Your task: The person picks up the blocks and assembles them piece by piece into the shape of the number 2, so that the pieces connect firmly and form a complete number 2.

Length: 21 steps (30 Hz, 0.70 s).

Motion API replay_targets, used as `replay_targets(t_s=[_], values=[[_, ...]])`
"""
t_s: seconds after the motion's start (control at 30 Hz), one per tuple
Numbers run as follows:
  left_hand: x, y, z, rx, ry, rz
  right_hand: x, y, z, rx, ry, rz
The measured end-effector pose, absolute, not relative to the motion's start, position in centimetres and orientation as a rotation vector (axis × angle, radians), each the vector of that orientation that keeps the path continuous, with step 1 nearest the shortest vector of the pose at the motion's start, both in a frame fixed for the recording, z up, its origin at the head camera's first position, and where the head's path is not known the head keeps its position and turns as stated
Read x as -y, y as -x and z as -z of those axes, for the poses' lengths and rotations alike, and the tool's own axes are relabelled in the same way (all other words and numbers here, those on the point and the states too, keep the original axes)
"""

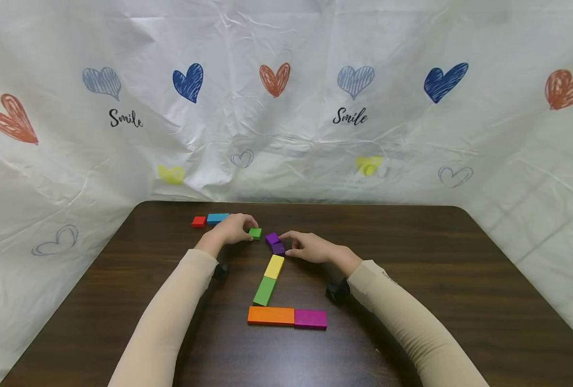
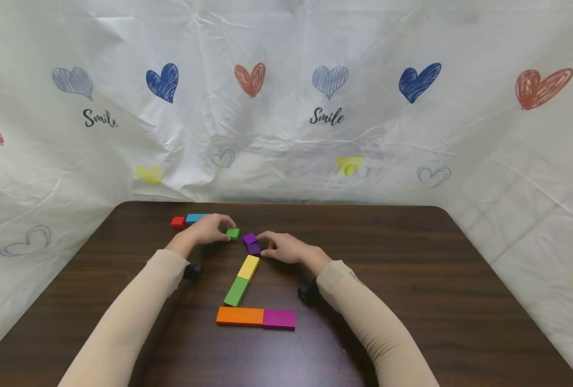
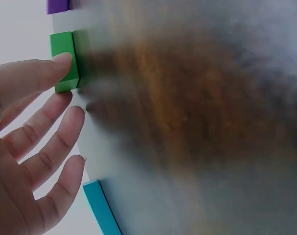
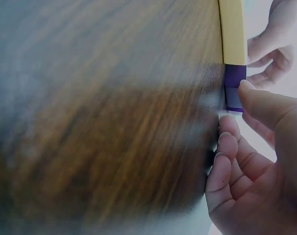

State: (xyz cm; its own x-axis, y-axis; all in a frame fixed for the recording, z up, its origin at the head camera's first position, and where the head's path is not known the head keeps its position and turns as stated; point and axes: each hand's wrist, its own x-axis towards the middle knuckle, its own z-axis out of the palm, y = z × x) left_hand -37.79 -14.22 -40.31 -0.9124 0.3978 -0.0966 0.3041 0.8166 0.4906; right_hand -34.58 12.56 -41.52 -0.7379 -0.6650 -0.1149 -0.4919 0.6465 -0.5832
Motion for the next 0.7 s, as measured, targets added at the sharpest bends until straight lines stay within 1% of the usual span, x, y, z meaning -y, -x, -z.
replay_targets(t_s=[0.7], values=[[13.32, 37.77, 40.92, -2.828, -0.589, -0.700, -12.61, 34.69, 41.81, -2.548, 0.910, 0.793]])
